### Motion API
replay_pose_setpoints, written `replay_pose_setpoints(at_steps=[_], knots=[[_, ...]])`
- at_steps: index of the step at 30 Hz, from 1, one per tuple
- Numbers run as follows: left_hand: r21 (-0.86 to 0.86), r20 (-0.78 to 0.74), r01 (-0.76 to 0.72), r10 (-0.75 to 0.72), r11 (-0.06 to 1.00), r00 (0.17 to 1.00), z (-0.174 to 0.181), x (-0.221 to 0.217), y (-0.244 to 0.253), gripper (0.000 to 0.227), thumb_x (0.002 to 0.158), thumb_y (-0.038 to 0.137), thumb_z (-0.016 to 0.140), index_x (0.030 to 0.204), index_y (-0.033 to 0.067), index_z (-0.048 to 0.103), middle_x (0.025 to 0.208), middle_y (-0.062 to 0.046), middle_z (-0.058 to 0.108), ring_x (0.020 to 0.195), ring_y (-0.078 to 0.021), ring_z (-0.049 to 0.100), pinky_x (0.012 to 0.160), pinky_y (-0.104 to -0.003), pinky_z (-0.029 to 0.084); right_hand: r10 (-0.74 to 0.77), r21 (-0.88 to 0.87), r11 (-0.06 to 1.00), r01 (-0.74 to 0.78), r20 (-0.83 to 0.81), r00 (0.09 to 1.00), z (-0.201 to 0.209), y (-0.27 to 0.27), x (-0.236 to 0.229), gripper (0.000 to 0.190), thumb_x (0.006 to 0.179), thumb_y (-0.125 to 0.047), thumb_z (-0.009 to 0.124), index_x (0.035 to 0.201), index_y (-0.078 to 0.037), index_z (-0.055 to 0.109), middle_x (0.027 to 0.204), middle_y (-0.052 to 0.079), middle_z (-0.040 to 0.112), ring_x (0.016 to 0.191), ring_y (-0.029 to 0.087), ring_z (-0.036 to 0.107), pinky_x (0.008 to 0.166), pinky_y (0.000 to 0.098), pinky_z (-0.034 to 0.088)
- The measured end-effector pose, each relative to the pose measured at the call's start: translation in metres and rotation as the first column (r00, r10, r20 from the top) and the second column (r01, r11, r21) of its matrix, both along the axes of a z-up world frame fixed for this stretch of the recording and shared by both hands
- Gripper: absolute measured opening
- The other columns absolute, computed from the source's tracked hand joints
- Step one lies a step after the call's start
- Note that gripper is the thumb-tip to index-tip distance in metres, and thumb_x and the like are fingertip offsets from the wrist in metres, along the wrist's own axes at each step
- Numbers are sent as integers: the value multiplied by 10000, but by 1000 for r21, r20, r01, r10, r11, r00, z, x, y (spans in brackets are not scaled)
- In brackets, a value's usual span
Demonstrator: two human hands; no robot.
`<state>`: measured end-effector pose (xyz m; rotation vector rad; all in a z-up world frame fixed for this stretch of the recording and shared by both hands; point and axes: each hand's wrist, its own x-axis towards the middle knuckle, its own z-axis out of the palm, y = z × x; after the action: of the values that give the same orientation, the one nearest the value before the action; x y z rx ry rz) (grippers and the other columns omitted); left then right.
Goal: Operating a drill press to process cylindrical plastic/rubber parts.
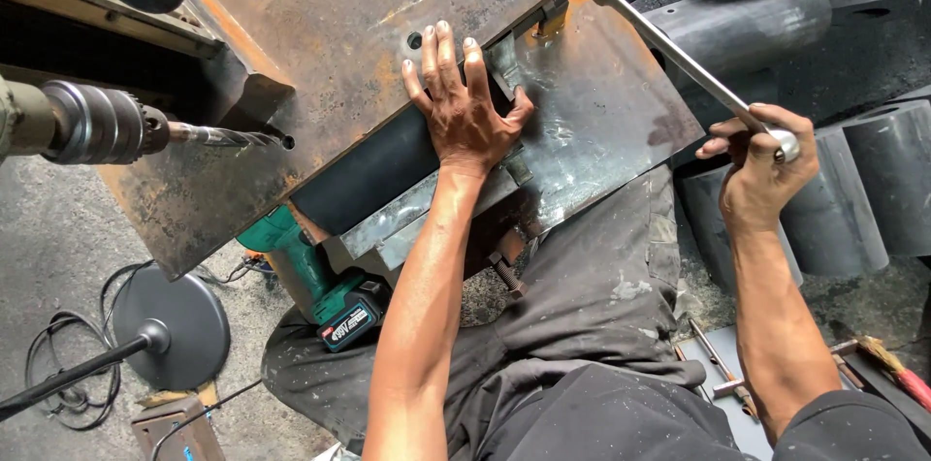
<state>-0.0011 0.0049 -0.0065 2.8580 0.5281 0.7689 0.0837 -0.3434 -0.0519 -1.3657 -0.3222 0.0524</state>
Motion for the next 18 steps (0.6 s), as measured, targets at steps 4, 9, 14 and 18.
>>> replay_pose_setpoints(at_steps=[4,9,14,18], knots=[[-7,-5,-2,2,1000,1000,1,-1,0,729,882,511,652,1371,-8,497,1572,-271,367,1517,-411,306,1243,-643,152,-16,24,1000,16,-22,1000,1,7,-3,532,1139,-438,696,1327,34,541,987,209,700,774,233,702,726,364,621],[-6,-10,-2,2,1000,1000,-1,0,1,725,889,515,645,1371,-5,496,1571,-275,366,1515,-409,304,1244,-643,148,-34,13,999,34,-8,999,6,-8,-2,520,1149,-435,688,1328,28,532,978,215,702,757,240,705,703,360,618],[18,-3,-13,13,1000,1000,-6,-1,0,711,901,509,639,1375,0,493,1572,-279,361,1513,-407,306,1245,-640,142,-4,26,1000,4,-14,1000,-8,-14,3,528,1156,-440,686,1341,30,531,1000,227,707,787,256,711,720,380,627],[2,6,-26,26,1000,1000,-6,2,-1,710,886,503,643,1379,15,493,1579,-262,366,1520,-401,305,1256,-628,144,30,36,999,-28,-48,998,-26,-19,5,550,1135,-442,698,1369,26,530,1049,214,715,851,254,719,774,388,635]])
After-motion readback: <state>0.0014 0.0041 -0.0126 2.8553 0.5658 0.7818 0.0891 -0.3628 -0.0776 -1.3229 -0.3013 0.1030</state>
